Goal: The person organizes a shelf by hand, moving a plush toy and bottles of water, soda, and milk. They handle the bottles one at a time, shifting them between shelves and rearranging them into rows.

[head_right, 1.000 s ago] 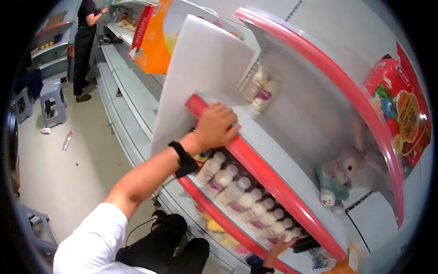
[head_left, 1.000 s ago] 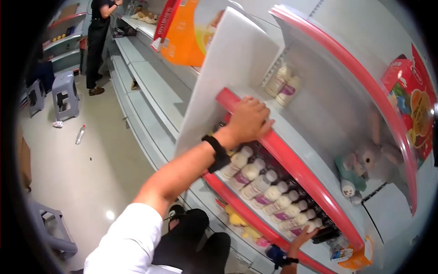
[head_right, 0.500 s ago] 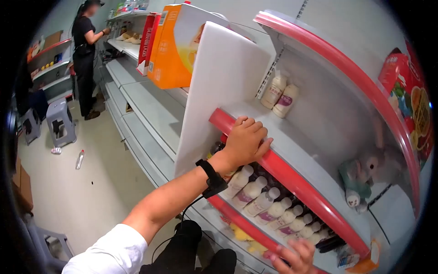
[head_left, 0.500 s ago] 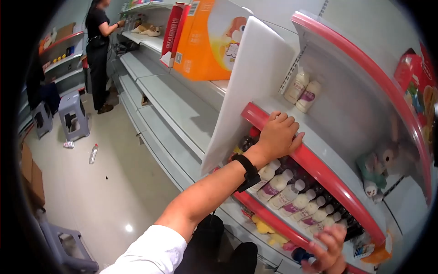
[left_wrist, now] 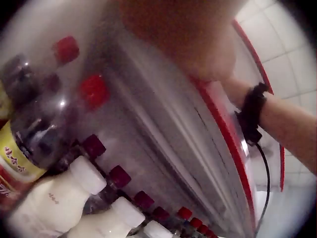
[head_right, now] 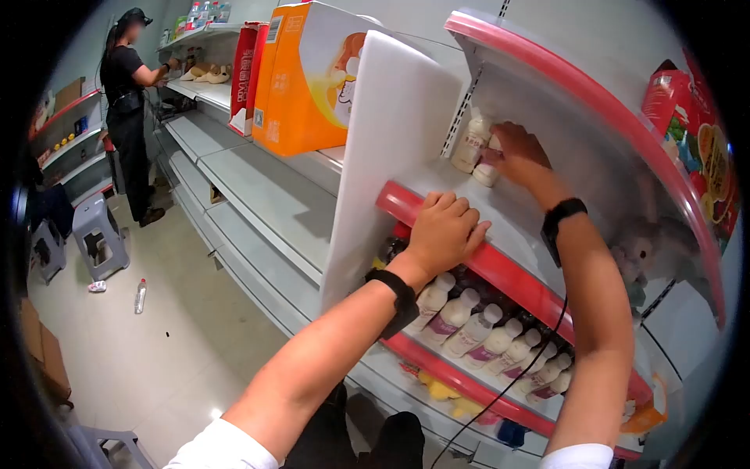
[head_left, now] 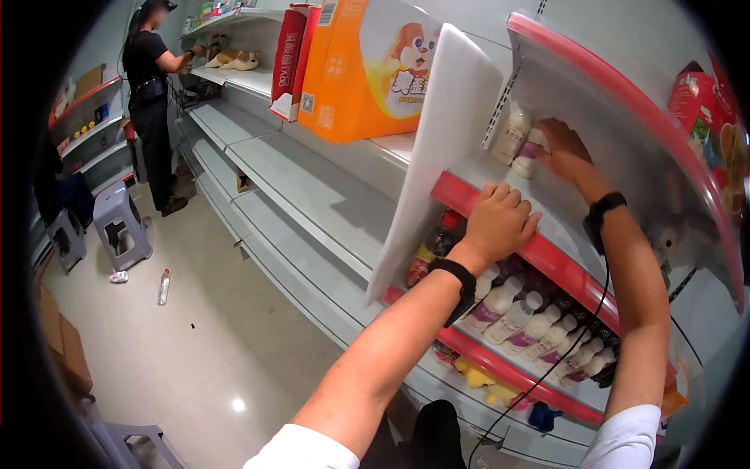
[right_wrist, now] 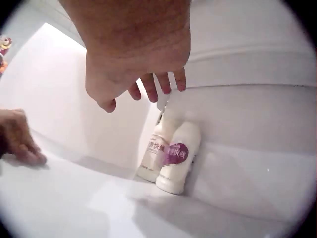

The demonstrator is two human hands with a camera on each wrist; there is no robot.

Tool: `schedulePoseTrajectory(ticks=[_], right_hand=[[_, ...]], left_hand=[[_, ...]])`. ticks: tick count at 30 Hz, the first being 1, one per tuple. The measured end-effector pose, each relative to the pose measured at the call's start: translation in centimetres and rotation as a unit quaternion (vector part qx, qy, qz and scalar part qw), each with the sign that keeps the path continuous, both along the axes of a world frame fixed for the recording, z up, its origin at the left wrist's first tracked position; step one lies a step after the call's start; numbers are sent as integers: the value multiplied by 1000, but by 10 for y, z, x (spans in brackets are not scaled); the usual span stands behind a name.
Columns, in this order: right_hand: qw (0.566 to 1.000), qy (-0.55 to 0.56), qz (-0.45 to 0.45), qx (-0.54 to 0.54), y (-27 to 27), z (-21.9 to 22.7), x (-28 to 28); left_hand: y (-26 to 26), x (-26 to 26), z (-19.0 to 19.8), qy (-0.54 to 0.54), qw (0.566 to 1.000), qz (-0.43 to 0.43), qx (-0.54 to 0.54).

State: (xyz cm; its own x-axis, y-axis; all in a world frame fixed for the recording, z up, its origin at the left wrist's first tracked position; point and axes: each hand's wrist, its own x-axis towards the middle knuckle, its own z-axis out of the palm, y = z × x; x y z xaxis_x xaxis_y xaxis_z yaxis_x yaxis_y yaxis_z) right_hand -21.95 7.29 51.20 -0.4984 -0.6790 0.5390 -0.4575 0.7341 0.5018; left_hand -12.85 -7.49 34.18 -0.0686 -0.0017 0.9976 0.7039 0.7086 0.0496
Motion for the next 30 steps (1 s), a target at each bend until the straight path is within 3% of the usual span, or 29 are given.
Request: schedulePoseTrajectory(ticks=[4,8,15,27,30], right_hand=[[994,-42,-78,-58,-17,14,-41],[986,-14,-148,-80,-17,16,-82],[974,-37,-204,-92,-33,20,-112],[970,-78,-222,-66,-35,39,-138],[970,-141,-161,-114,-24,45,-130]], left_hand=[[0,-3,-1,19,1000,-3,13],[-1,-4,-2,19,1000,-10,16],[3,-9,-4,22,999,-10,21],[3,-14,-6,36,999,-9,10],[3,-13,-5,35,999,-6,4]])
